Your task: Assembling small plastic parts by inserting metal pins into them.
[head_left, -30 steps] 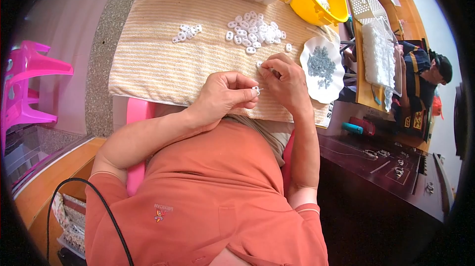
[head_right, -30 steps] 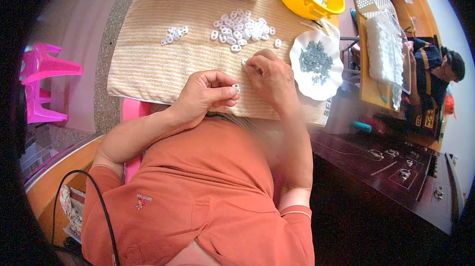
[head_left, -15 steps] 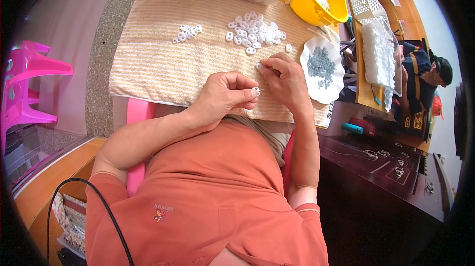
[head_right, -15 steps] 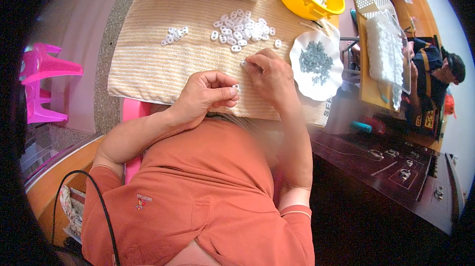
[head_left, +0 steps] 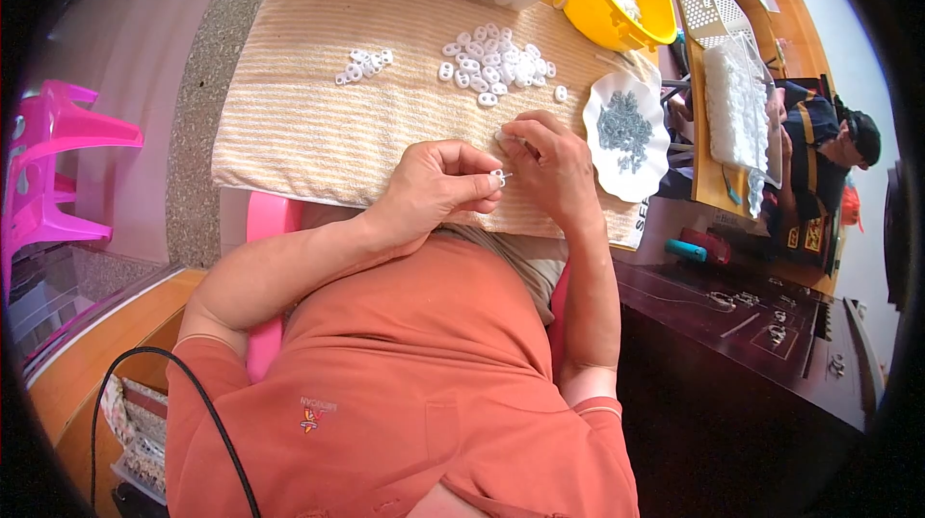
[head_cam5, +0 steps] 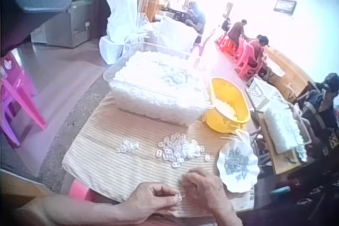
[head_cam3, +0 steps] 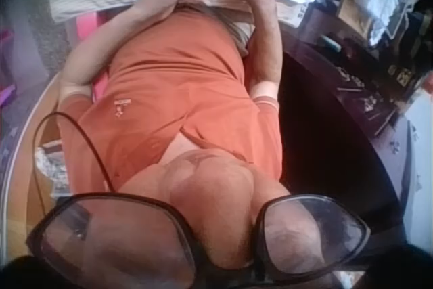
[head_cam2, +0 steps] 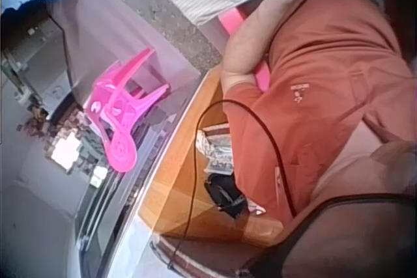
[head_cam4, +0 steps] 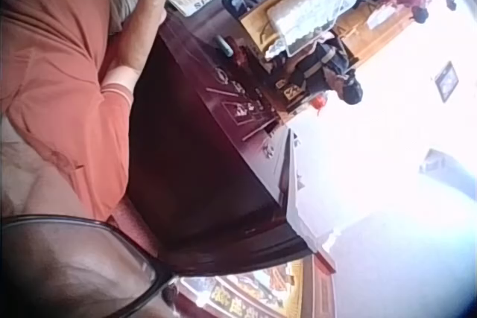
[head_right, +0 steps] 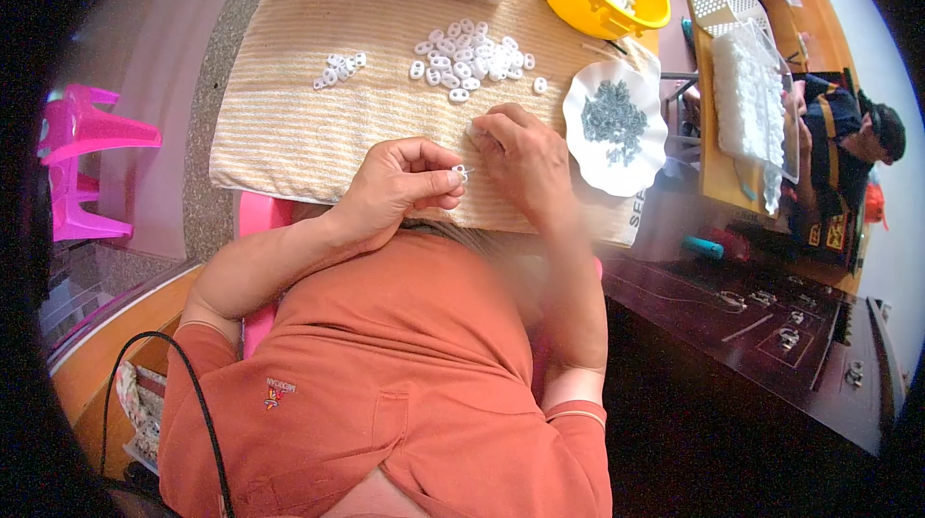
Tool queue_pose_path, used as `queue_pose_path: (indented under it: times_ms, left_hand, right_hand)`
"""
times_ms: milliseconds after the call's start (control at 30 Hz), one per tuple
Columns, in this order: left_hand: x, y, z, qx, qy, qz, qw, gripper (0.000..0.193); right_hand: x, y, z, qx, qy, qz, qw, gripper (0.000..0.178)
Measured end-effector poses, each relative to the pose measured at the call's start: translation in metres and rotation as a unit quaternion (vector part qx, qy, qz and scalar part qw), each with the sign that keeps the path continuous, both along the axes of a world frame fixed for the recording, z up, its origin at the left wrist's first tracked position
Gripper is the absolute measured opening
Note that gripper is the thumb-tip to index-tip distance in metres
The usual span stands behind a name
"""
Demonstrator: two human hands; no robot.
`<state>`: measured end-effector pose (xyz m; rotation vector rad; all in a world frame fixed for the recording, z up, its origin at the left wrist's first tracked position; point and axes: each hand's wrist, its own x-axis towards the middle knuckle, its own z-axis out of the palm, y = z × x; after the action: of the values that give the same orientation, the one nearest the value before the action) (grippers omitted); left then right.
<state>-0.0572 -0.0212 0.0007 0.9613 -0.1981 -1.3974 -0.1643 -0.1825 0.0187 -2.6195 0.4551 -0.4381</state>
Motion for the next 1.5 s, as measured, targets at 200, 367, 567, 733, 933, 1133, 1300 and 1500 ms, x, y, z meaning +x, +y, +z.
queue_pose_path:
  times_ms: [200,367,567,733,933,1133,1300,1500]
  left_hand:
    - [0.0,0.0,-0.001,-0.003,0.001,0.002,1.0,0.015]
    - [-0.001,0.001,0.001,0.002,-0.004,0.003,1.0,0.016]
    - [0.0,0.0,0.0,-0.009,-0.002,0.006,1.0,0.017]
    - [0.0,0.0,-0.004,-0.015,0.002,0.005,1.0,0.018]
    - [0.0,0.0,-0.001,-0.004,0.004,0.007,1.0,0.014]
    - [0.0,0.0,-0.004,-0.001,0.006,0.004,1.0,0.015]
    - [-0.001,0.0,-0.002,-0.013,0.01,0.013,1.0,0.015]
    - [0.0,0.0,-0.003,-0.006,0.003,0.011,1.0,0.015]
  right_hand:
    - [-0.009,-0.006,0.003,0.019,0.022,0.003,1.0,0.015]
    - [-0.011,-0.009,0.016,-0.034,0.075,0.038,0.996,0.023]
    - [-0.002,-0.014,0.013,-0.06,0.078,0.044,0.994,0.02]
    - [-0.001,-0.014,0.01,-0.02,0.073,0.051,0.996,0.016]
    - [-0.002,-0.008,0.013,-0.004,0.089,0.044,0.995,0.016]
    - [-0.007,-0.007,0.014,0.039,0.104,0.016,0.994,0.018]
    - [-0.025,-0.011,0.0,0.166,0.066,-0.022,0.984,0.025]
    - [-0.033,-0.006,-0.004,0.309,0.024,-0.016,0.95,0.026]
